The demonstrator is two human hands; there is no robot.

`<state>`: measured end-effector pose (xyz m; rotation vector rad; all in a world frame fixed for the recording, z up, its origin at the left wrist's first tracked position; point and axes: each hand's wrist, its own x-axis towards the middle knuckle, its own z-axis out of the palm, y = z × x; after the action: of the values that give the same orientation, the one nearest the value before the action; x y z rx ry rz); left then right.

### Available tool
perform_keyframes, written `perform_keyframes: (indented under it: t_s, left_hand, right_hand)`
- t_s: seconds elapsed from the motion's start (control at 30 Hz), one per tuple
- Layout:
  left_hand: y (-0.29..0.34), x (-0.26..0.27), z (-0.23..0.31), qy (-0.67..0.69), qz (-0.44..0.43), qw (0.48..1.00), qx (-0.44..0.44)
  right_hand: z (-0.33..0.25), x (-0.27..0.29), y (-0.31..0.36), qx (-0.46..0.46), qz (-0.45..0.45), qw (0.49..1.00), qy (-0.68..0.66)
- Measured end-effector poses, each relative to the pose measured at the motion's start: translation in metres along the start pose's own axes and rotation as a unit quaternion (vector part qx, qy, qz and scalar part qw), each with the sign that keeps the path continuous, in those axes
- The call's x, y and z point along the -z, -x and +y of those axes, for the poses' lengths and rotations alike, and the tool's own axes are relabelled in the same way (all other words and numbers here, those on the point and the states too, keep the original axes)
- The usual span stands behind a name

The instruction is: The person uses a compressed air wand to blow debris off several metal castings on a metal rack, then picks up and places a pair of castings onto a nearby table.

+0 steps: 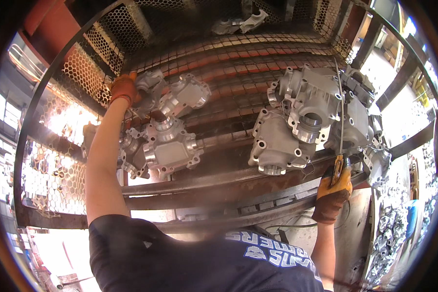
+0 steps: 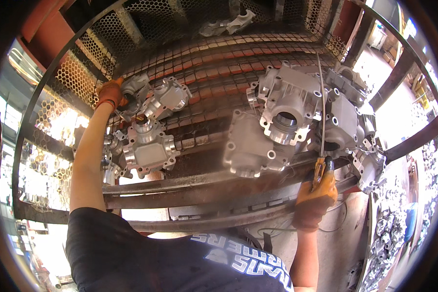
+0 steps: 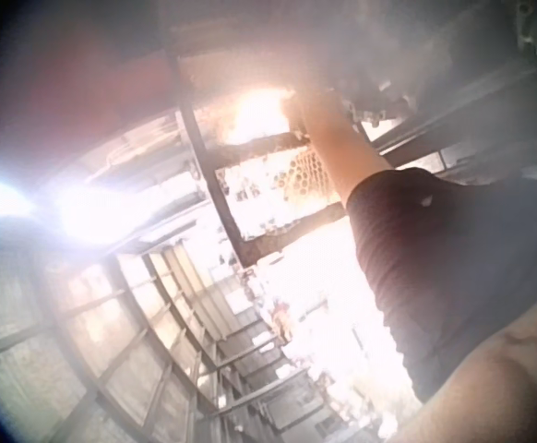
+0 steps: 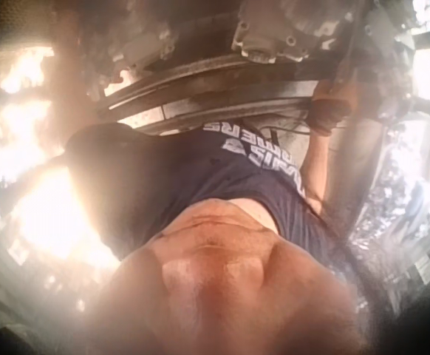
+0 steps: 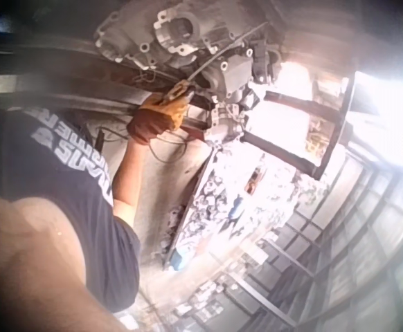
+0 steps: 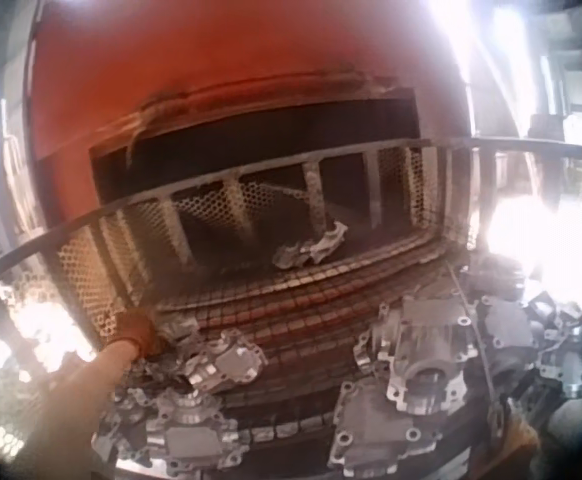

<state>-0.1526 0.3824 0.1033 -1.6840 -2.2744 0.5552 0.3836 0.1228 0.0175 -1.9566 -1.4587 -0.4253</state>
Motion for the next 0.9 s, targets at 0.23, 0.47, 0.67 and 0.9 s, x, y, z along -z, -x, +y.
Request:
perform_keyframes:
  t_s: [0.23,0.47,0.67,0.9]
  left_hand:
    - [-0.079,-0.034,-0.001,-0.11,0.124,0.985,0.056]
    - [-0.091,0.036,0.079,-0.227,0.235,0.929,-0.175]
    - [-0.066,0.102,0.149,-0.126,0.16,0.952,-0.227]
    - [-0.047,0.164,0.227,-0.029,0.205,0.967,-0.146]
  right_hand:
    - [0.006,-0.005,0.007,0.009,0.006,0.999,0.037]
    - [-0.005,0.005,0.005,-0.009,-0.016,1.0,0.011]
    - [0.003,0.005,-0.001,0.008,-0.003,0.998,-0.057]
    - [0.022,0.002,-0.007,-0.039,-0.03,0.975,-0.216]
